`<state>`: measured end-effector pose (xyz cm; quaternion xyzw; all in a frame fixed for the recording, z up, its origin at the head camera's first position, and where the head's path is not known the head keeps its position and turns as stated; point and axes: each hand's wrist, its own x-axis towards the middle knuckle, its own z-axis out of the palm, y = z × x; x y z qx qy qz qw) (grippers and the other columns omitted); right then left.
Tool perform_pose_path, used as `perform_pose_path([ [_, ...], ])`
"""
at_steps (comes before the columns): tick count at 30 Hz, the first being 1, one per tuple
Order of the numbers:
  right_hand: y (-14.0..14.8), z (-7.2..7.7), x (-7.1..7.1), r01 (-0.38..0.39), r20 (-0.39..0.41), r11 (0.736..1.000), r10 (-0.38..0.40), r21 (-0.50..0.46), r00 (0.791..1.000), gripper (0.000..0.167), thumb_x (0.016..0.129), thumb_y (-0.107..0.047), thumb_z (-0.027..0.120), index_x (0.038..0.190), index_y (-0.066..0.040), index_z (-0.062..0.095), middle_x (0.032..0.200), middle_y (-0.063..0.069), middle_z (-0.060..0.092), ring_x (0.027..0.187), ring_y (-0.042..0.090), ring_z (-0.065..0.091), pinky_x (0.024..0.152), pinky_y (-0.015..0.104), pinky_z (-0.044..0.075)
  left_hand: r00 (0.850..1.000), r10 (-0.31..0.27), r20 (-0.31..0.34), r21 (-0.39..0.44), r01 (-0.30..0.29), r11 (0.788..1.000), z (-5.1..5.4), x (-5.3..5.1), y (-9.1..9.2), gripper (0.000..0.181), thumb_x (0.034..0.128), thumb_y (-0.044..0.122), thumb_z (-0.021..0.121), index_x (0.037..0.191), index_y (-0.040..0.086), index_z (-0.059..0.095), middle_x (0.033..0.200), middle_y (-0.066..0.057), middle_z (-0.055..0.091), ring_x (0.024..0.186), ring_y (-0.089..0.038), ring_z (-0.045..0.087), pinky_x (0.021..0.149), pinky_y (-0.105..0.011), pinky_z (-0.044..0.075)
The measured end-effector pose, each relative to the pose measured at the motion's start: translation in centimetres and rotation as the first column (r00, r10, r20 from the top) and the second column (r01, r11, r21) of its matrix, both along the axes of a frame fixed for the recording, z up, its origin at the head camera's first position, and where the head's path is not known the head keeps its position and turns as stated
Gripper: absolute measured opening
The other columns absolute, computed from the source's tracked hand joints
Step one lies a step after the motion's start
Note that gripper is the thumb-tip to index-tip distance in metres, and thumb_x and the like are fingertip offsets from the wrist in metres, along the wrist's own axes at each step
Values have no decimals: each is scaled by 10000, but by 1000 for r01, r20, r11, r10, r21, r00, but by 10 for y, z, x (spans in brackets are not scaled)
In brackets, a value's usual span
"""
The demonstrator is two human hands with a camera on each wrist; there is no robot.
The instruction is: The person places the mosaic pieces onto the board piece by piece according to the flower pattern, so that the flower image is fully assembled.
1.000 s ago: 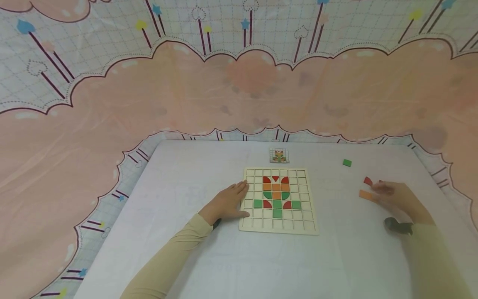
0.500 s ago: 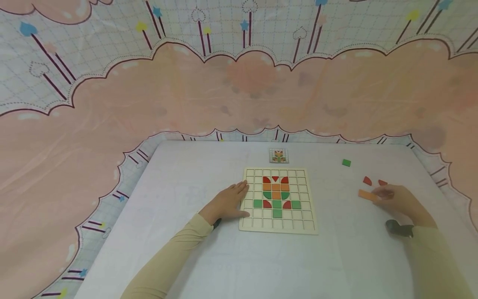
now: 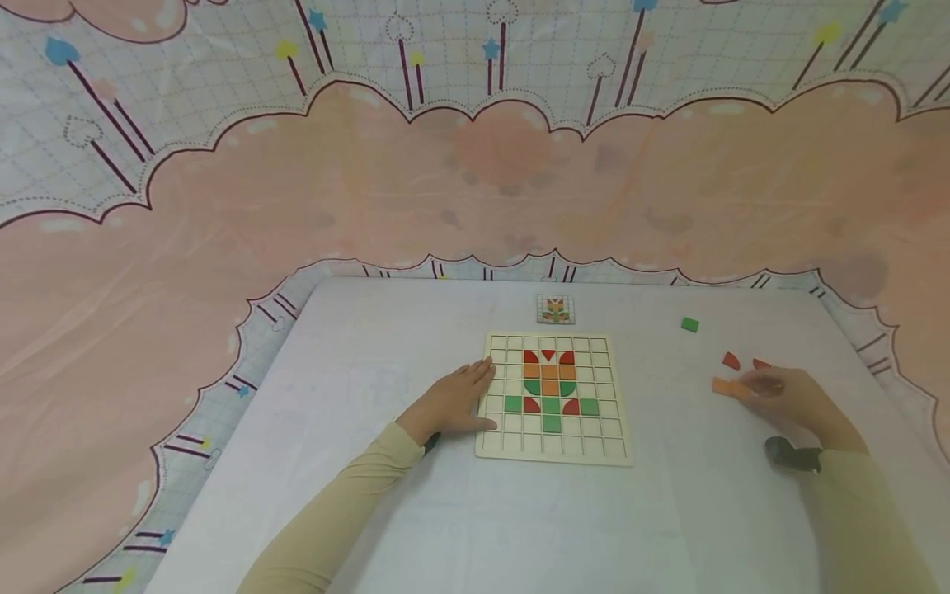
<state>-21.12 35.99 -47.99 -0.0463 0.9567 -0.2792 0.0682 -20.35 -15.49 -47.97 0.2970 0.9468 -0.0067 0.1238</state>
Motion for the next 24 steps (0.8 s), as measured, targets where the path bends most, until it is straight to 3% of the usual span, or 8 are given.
perform_pose_path([
  [5, -7, 7, 0, -19, 21, 1000, 19, -20, 1000, 605, 838, -479, 652, 1164, 29, 611, 1193, 291, 597, 1135, 444, 508, 892, 554, 442, 1000, -7, -2, 9, 7, 1000, 0, 0, 0, 931, 855, 619, 519, 1491, 16, 204, 1578, -134, 158, 1463, -233, 180, 1200, -357, 206],
  [10, -23, 18, 3, -42, 27, 997, 43, -67, 999, 577, 853, -464, 640, 1187, 5, 595, 1253, 268, 565, 1148, 426, 497, 896, 549, 452, 1000, -8, -2, 20, 8, 1000, 0, 0, -1, 926, 859, 614, 518, 1489, 10, 207, 1576, -139, 161, 1462, -237, 184, 1199, -361, 206],
  [14, -37, 23, 4, -81, -29, 990, 78, -116, 997, 451, 847, -349, 688, 1155, -26, 625, 1206, 208, 610, 995, 68, 594, 830, 307, 529, 1000, -11, -1, 18, 11, 1000, 0, 0, -1, 924, 864, 613, 509, 1491, 9, 197, 1577, -138, 153, 1464, -237, 176, 1202, -362, 197],
  [17, -50, 23, 4, -120, -78, 984, 110, -135, 991, 366, 832, -270, 715, 1105, -36, 648, 1096, 165, 656, 852, -163, 470, 734, 119, 483, 1000, -10, 3, 19, 10, 1000, 1, 0, -1, 923, 865, 611, 510, 1491, 9, 197, 1578, -136, 154, 1464, -235, 174, 1202, -360, 197],
  [21, -72, 22, 6, -176, -142, 973, 155, -147, 978, 284, 812, -217, 736, 1031, -45, 683, 1012, 127, 684, 819, -133, 500, 714, 113, 500, 1000, -4, 10, 14, 4, 1000, 3, 2, 0, 920, 867, 605, 512, 1491, 8, 196, 1578, -136, 155, 1465, -232, 171, 1203, -354, 194],
  [24, -89, 18, 7, -202, -138, 967, 181, -159, 974, 248, 804, -207, 742, 1014, -83, 696, 1001, 76, 686, 836, -82, 540, 735, 137, 518, 1000, 1, 17, 12, -1, 1000, 5, 2, 1, 920, 867, 602, 514, 1491, 7, 193, 1578, -137, 150, 1466, -232, 167, 1204, -352, 188],
])
